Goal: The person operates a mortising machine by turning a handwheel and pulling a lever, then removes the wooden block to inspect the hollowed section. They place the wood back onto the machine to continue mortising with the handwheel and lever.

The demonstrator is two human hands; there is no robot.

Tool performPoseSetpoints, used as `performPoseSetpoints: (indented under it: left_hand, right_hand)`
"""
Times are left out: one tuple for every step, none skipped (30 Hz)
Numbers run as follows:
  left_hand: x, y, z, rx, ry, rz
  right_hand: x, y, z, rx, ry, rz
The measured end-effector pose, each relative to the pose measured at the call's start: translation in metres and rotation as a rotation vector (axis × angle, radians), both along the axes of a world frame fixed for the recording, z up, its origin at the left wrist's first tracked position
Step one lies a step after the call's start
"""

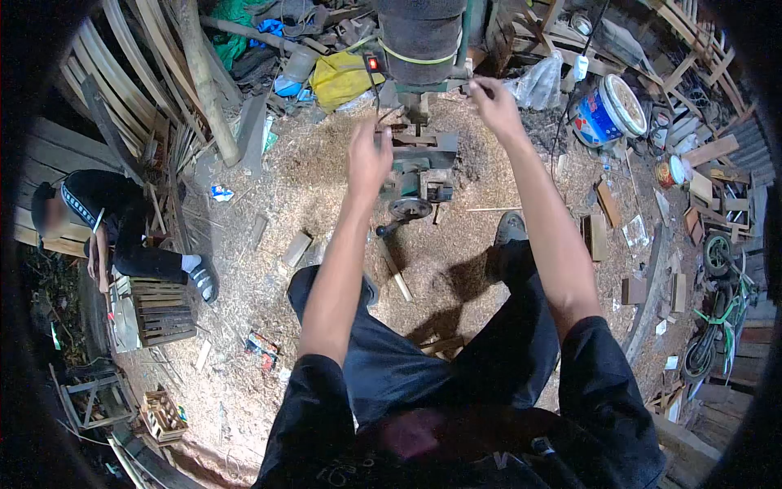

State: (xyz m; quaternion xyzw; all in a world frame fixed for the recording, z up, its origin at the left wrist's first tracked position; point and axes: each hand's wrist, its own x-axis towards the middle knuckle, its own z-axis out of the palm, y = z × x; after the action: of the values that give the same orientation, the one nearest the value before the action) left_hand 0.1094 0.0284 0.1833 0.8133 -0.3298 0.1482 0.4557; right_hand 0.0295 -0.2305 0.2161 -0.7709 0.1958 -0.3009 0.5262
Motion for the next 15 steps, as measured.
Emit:
performPoseSetpoints:
  left_hand:
    - [0.007, -0.009, 0.032, -0.054, -0.104, -0.004]
    - [0.016, -0.021, 0.058, -0.137, -0.169, -0.026]
    - [0.024, -0.033, 0.082, -0.222, -0.236, -0.049]
    - [0.035, -0.044, 0.105, -0.245, -0.324, -0.079]
    - [0.042, -0.053, 0.124, -0.269, -0.414, -0.110]
    - [0.046, -0.061, 0.140, -0.230, -0.472, -0.103]
    - [0.048, -0.069, 0.156, -0.193, -0.530, -0.093]
    - [0.052, -0.078, 0.166, -0.156, -0.588, -0.080]
    - [0.059, -0.087, 0.167, -0.221, -0.602, -0.101]
    - [0.066, -0.094, 0.165, -0.282, -0.614, -0.121]
    - [0.071, -0.101, 0.164, -0.339, -0.624, -0.147]
    - [0.072, -0.106, 0.166, -0.353, -0.616, -0.144]
    - [0.070, -0.107, 0.164, -0.358, -0.600, -0.138]
    - [0.067, -0.103, 0.162, -0.358, -0.579, -0.123]
    - [0.068, -0.101, 0.161, -0.353, -0.583, -0.124]
  right_hand:
    - [0.013, -0.012, 0.007, -0.094, -0.026, -0.003]
    - [0.033, -0.025, 0.003, -0.108, -0.112, -0.067]
    - [0.044, -0.032, 0.018, -0.175, -0.084, -0.116]
    - [0.050, -0.029, 0.040, -0.176, -0.117, -0.150]
    - [0.058, -0.027, 0.059, -0.177, -0.152, -0.184]
    - [0.071, -0.037, 0.067, -0.147, -0.116, -0.165]
    - [0.084, -0.049, 0.076, -0.119, -0.080, -0.146]
    - [0.093, -0.052, 0.091, -0.067, -0.037, -0.152]
    - [0.112, -0.065, 0.090, -0.134, -0.114, -0.195]
    - [0.129, -0.079, 0.092, -0.103, -0.096, -0.185]
    - [0.144, -0.093, 0.098, -0.068, -0.076, -0.178]
    - [0.161, -0.110, 0.108, -0.008, -0.113, -0.150]
    - [0.181, -0.124, 0.115, 0.057, -0.141, -0.117]
    - [0.174, -0.110, 0.135, 0.122, -0.080, -0.091]
    - [0.167, -0.095, 0.156, 0.184, -0.018, -0.066]
